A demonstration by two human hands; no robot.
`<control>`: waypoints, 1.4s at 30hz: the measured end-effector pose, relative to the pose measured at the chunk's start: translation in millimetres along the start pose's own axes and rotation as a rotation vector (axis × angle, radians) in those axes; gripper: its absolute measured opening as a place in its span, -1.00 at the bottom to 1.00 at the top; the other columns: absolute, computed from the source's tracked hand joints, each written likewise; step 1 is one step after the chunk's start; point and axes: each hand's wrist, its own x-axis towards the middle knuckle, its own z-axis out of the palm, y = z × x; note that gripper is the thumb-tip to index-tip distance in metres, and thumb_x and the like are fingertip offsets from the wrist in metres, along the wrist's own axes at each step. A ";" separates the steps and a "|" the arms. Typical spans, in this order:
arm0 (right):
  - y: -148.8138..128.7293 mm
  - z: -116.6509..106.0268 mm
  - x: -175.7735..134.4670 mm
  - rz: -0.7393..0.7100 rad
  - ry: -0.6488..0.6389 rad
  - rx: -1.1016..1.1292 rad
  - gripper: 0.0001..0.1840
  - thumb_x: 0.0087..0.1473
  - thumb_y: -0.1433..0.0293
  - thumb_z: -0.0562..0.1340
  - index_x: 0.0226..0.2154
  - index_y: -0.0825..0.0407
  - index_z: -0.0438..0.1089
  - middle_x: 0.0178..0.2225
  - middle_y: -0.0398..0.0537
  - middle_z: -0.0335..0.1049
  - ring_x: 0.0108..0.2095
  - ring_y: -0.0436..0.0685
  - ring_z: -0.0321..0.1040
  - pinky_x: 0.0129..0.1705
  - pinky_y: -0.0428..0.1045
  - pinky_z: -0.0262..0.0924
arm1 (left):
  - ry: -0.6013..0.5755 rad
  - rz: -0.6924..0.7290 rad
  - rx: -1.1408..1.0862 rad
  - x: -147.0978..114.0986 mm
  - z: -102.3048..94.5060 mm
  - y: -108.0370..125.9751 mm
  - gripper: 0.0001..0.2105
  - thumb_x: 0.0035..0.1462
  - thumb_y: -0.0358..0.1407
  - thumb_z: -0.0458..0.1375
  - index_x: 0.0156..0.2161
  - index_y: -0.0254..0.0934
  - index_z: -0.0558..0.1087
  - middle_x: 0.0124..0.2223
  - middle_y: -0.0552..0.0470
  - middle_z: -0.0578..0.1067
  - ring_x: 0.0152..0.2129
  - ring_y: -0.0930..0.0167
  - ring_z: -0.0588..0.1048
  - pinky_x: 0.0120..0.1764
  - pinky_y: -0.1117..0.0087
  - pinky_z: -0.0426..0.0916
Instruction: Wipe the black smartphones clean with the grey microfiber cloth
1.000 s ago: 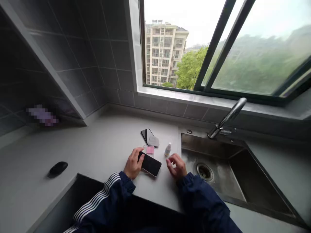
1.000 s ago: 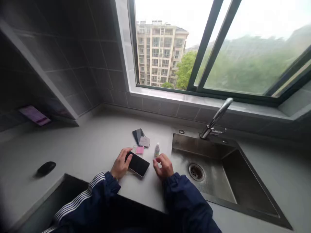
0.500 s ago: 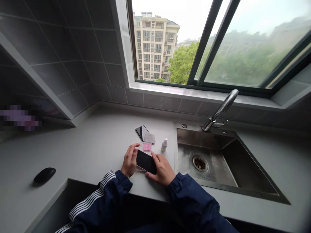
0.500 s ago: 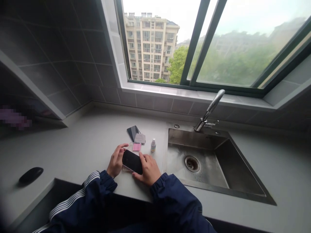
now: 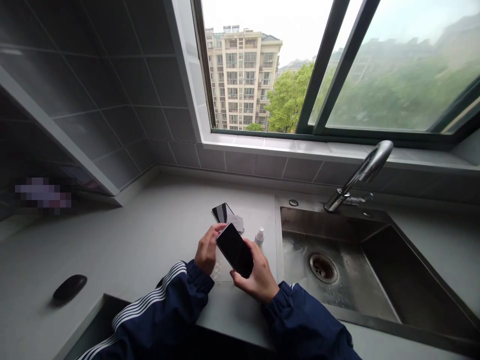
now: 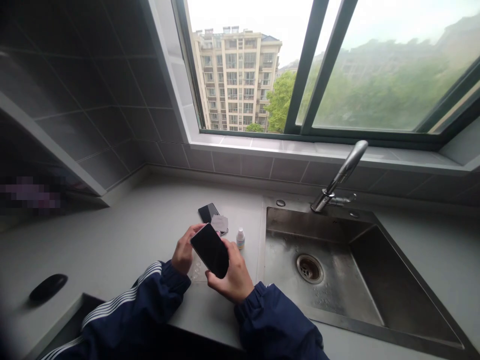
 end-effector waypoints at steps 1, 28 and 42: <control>2.2 -0.5 -1.7 0.002 0.018 0.017 -0.13 -0.20 0.45 0.34 0.19 -0.02 0.07 0.02 0.03 0.26 0.03 0.26 0.30 0.09 0.12 0.26 | -0.011 0.013 0.056 -7.8 0.9 -3.3 -0.56 0.25 -0.02 -0.04 0.06 -0.24 0.40 0.13 -0.17 0.42 0.13 0.16 0.34 0.20 0.05 0.13; -2.8 -23.0 -39.0 0.057 -0.200 0.147 -0.12 -0.38 0.49 0.26 0.12 -0.07 0.19 -0.23 -0.11 0.24 -0.32 0.14 0.34 -0.27 0.00 0.33 | -0.437 0.119 0.635 13.5 -83.3 -9.3 -0.33 -0.13 -0.44 0.12 0.18 -0.11 0.21 0.12 -0.07 0.34 0.08 0.16 0.31 0.14 0.05 0.22; -4.1 -27.4 -35.0 0.128 -0.245 0.133 -0.11 -0.38 0.45 0.26 0.13 -0.09 0.18 -0.23 -0.10 0.22 -0.32 0.14 0.31 -0.29 0.00 0.30 | -0.620 0.280 0.317 164.8 42.5 -65.3 -0.26 -0.31 -0.40 0.22 0.14 -0.22 0.35 0.00 -0.11 0.47 -0.03 0.16 0.41 0.09 0.07 0.27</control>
